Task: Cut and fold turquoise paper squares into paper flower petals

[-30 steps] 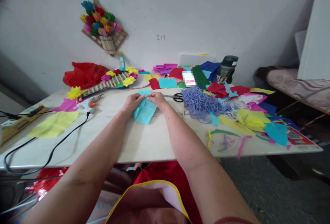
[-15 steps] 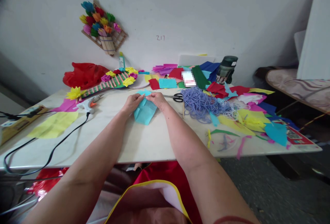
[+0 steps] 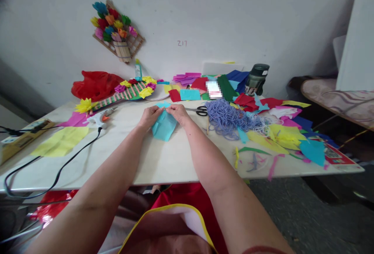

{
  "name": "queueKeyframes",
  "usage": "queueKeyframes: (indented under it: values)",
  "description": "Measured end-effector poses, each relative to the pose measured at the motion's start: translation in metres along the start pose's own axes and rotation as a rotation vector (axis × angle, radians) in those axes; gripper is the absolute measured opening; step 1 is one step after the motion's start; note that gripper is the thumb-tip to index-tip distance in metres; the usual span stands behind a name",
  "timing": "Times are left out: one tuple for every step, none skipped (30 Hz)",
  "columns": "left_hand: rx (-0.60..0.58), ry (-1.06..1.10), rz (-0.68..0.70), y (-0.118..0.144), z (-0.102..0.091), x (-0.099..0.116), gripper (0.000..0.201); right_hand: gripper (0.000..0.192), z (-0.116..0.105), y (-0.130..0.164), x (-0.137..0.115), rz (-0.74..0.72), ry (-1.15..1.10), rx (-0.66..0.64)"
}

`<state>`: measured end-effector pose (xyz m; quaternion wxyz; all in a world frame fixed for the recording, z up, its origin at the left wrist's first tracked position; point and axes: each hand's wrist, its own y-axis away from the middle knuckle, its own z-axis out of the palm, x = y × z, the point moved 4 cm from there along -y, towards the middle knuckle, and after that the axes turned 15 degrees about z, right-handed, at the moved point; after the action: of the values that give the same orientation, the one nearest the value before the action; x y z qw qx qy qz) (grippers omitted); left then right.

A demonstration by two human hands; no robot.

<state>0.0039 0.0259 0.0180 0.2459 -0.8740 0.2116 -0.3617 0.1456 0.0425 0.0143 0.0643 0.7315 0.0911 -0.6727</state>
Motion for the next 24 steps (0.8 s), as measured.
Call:
queueKeyframes:
  values:
    - [0.023,-0.005,-0.005,0.000,-0.001,-0.002,0.039,0.026,-0.001,0.000,0.000,-0.003,-0.043,-0.002]
    - [0.055,-0.010,-0.013,-0.001,-0.002,-0.003,0.038,0.028,-0.001,-0.001,0.001,0.011,-0.090,-0.002]
    - [0.094,-0.013,-0.023,-0.001,-0.003,-0.005,0.038,0.030,-0.002,-0.001,0.003,0.045,-0.135,-0.005]
    - [0.138,-0.014,-0.038,-0.001,-0.005,-0.008,0.039,0.031,-0.003,-0.001,0.005,0.097,-0.171,-0.015]
    - [0.185,-0.018,-0.058,-0.001,-0.006,-0.010,0.039,0.032,-0.003,-0.001,0.008,0.157,-0.197,-0.029]
    - [0.228,-0.026,-0.081,0.000,-0.008,-0.013,0.039,0.033,-0.002,-0.001,0.011,0.214,-0.208,-0.048]
    - [0.264,-0.035,-0.103,0.000,-0.009,-0.015,0.039,0.032,-0.001,-0.001,0.014,0.258,-0.205,-0.068]
    - [0.289,-0.043,-0.121,0.001,-0.010,-0.016,0.039,0.031,0.000,-0.001,0.015,0.278,-0.198,-0.079]
    - [0.302,-0.050,-0.135,0.001,-0.011,-0.017,0.039,0.029,0.000,-0.001,0.016,0.278,-0.188,-0.077]
    - [0.302,-0.055,-0.147,0.002,-0.011,-0.018,0.039,0.028,0.001,-0.001,0.017,0.262,-0.178,-0.064]
    - [0.291,-0.058,-0.156,0.002,-0.012,-0.018,0.040,0.027,0.001,-0.001,0.017,0.239,-0.166,-0.048]
    - [0.273,-0.060,-0.163,0.002,-0.012,-0.018,0.040,0.026,0.001,-0.002,0.016,0.220,-0.151,-0.033]
    - [0.254,-0.060,-0.169,0.003,-0.012,-0.017,0.040,0.026,0.001,-0.002,0.016,0.206,-0.132,-0.022]
    - [0.234,-0.058,-0.172,0.003,-0.012,-0.016,0.041,0.026,0.001,-0.002,0.015,0.199,-0.109,-0.013]
    - [0.215,-0.053,-0.170,0.003,-0.013,-0.015,0.041,0.026,0.001,-0.002,0.015,0.197,-0.088,-0.009]
    - [0.195,-0.046,-0.164,0.003,-0.012,-0.013,0.040,0.026,0.001,-0.002,0.014,0.195,-0.075,-0.009]
    - [0.176,-0.039,-0.155,0.003,-0.012,-0.012,0.040,0.026,0.001,-0.002,0.013,0.191,-0.072,-0.014]
    - [0.157,-0.035,-0.145,0.003,-0.011,-0.010,0.039,0.026,0.001,-0.001,0.013,0.187,-0.074,-0.022]
    - [0.143,-0.033,-0.137,0.003,-0.010,-0.009,0.038,0.026,0.001,-0.001,0.012,0.181,-0.076,-0.027]
    - [0.134,-0.034,-0.132,0.003,-0.009,-0.009,0.037,0.027,0.001,-0.001,0.012,0.178,-0.076,-0.033]
    - [0.131,-0.036,-0.129,0.002,-0.009,-0.009,0.036,0.028,0.001,0.000,0.012,0.175,-0.074,-0.038]
    - [0.134,-0.037,-0.128,0.002,-0.008,-0.009,0.036,0.029,0.002,0.000,0.012,0.172,-0.071,-0.043]
    - [0.139,-0.039,-0.127,0.002,-0.008,-0.010,0.036,0.030,0.002,0.000,0.012,0.169,-0.069,-0.049]
    - [0.144,-0.042,-0.126,0.002,-0.008,-0.011,0.037,0.031,0.003,0.000,0.012,0.164,-0.068,-0.058]
